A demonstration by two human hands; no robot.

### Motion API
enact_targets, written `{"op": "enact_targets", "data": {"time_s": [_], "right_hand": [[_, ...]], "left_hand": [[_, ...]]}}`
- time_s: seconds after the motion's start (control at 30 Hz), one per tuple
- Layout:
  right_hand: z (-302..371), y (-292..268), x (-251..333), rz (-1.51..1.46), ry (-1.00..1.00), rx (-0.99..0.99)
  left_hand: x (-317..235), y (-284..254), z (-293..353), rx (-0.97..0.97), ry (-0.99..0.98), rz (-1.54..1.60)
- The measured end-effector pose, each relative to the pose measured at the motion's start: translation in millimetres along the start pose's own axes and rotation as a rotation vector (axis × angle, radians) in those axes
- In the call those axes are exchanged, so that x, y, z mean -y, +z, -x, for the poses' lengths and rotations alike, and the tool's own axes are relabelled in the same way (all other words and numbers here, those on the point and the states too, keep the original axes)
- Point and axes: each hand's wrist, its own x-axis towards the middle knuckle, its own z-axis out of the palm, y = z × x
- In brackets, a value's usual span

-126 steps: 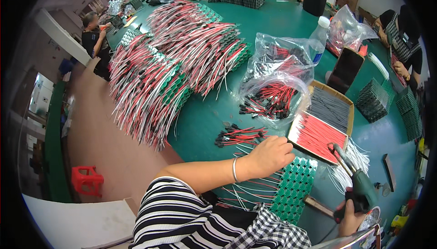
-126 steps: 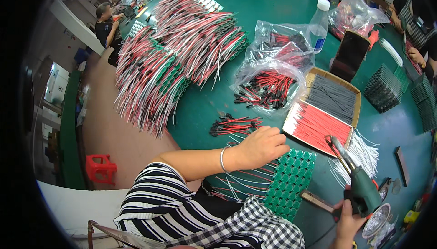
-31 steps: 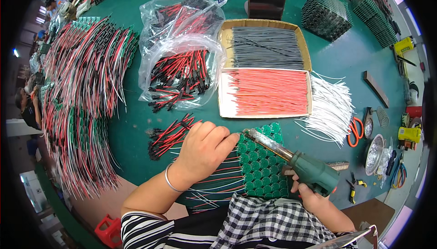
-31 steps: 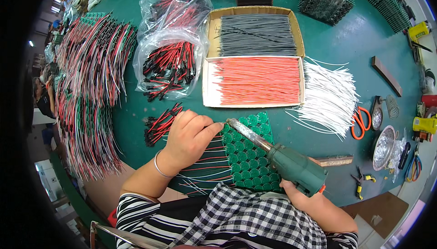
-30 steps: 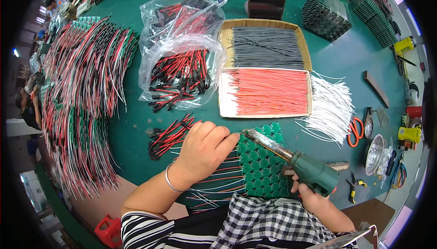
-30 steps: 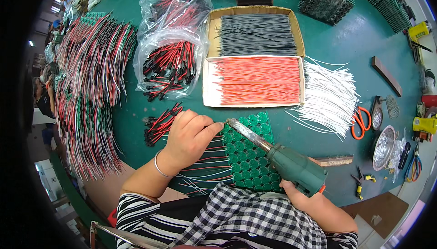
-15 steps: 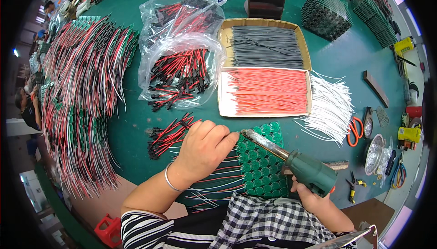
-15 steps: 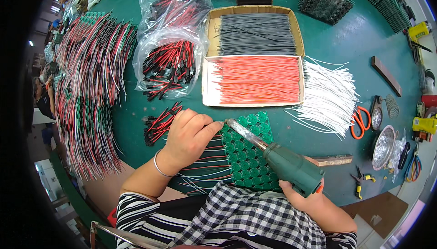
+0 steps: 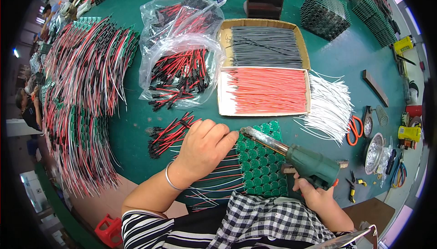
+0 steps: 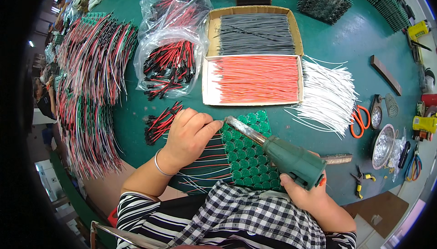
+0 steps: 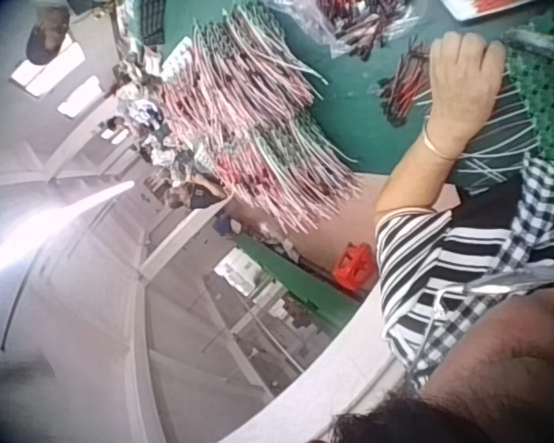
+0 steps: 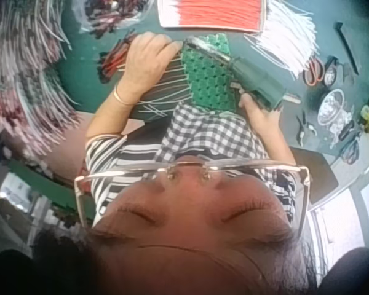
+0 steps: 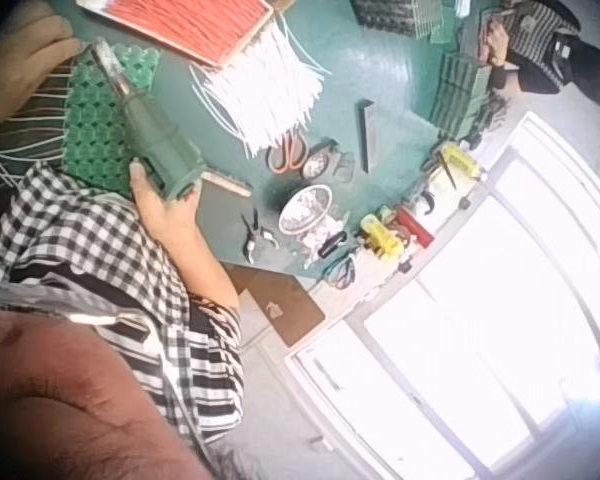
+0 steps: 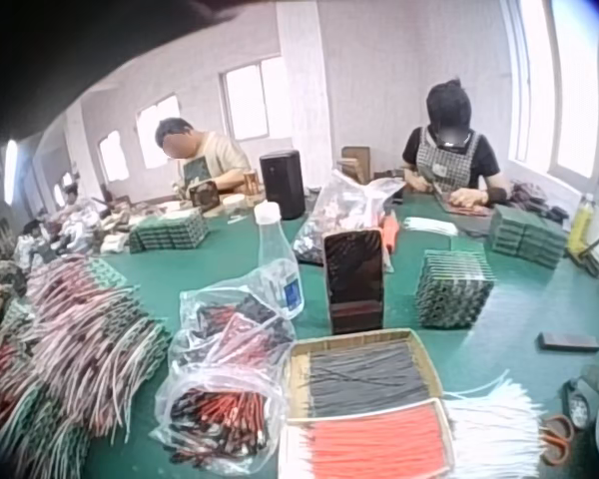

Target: The person assembles LED boards by connecting wires to a circuit board using a heat gun.

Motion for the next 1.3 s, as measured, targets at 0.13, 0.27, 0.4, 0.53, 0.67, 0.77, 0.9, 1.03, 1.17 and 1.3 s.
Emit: {"op": "enact_targets", "data": {"time_s": [0.13,0.27,0.4,0.53,0.67,0.77,0.9,1.03,1.17,1.3], "right_hand": [[-1,-1,-1,0.024,-0.029,0.01],[13,-2,-9,0.149,0.084,-0.078],[12,0,-6,-0.071,-0.022,-0.165],[12,6,-3,-0.26,0.035,-0.136],[17,9,-10,-0.278,0.051,-0.133],[20,9,-12,-0.265,0.09,-0.12],[19,6,-18,-0.201,0.049,-0.058],[19,6,-18,-0.188,0.063,-0.047],[14,10,-11,-0.205,0.084,-0.062],[14,7,-19,-0.117,0.02,-0.029]], "left_hand": [[0,1,1,0.0,-0.002,0.001],[0,0,0,-0.005,0.005,-0.005],[0,0,0,0.006,0.006,-0.011],[0,-2,0,0.031,0.001,-0.016],[0,-1,1,0.029,0.006,-0.025],[0,0,1,0.027,0.011,-0.023],[0,0,1,0.021,0.014,-0.028],[0,-1,1,0.019,0.019,-0.031],[0,0,1,0.015,0.014,-0.027],[1,0,1,0.019,0.015,-0.032]]}}
